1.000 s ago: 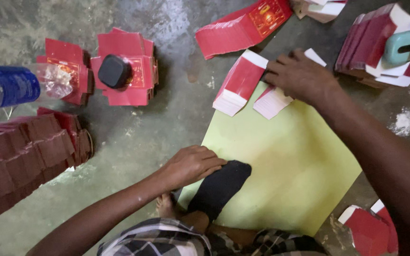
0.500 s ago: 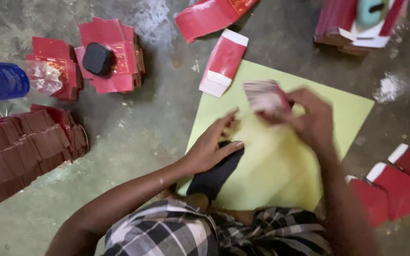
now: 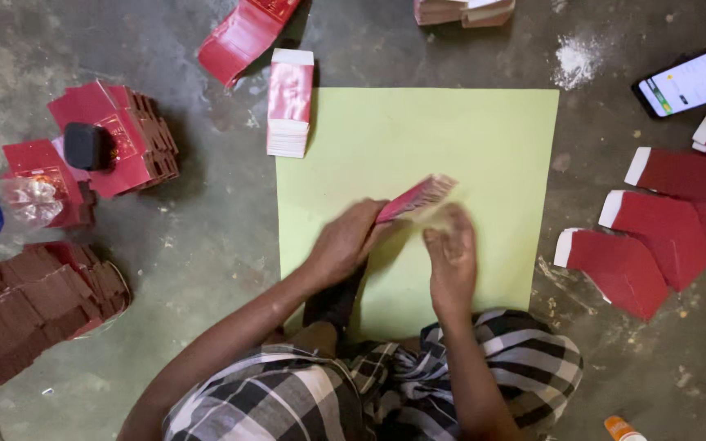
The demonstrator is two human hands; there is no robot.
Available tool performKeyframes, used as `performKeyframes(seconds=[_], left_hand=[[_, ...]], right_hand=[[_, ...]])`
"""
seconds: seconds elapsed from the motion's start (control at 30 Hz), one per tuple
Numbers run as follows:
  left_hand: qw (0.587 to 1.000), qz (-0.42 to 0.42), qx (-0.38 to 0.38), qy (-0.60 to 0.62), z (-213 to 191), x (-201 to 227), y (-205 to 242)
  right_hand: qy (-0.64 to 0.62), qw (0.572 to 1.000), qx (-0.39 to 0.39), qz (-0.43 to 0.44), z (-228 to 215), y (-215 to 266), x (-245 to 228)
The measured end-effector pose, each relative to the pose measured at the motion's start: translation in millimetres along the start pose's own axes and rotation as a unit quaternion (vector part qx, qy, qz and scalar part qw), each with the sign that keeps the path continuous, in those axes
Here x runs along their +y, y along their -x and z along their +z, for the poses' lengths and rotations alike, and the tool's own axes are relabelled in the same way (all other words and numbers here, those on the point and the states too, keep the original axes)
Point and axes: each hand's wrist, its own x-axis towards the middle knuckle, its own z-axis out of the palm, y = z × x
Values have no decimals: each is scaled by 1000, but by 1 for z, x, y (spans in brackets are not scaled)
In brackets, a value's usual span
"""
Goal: The person sits on the floor and repeatedly folds red paper sheets into small pouches. They apply adhesive to edges, fold the paper, and stack the finished pouches. The person handles stacks of red paper and completed pouches, placing them on the floor.
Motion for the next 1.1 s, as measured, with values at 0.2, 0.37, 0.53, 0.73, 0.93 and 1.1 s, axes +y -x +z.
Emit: performKeyframes(seconds=[0.2, 0.37, 0.53, 0.73, 0.93, 1.1], left_hand=[[927, 132, 83, -341, 0, -36, -19], [940, 141, 78, -300, -4, -27, -28], [933, -190, -49, 302, 7, -1, -1], [878, -190, 45, 437, 20, 15, 0], [854, -190, -64, 480, 13, -1, 10], [849, -160, -92, 494, 12, 6, 8]], right_hand=[[314, 885, 62, -339, 31, 7, -55], [442, 842, -54, -304, 61, -18, -41], [25, 994, -87, 64, 31, -3, -14], [182, 981, -61, -9, 28, -6, -25], [-84, 975, -132, 156, 22, -13, -28], [245, 969, -26, -25, 16, -10, -34]])
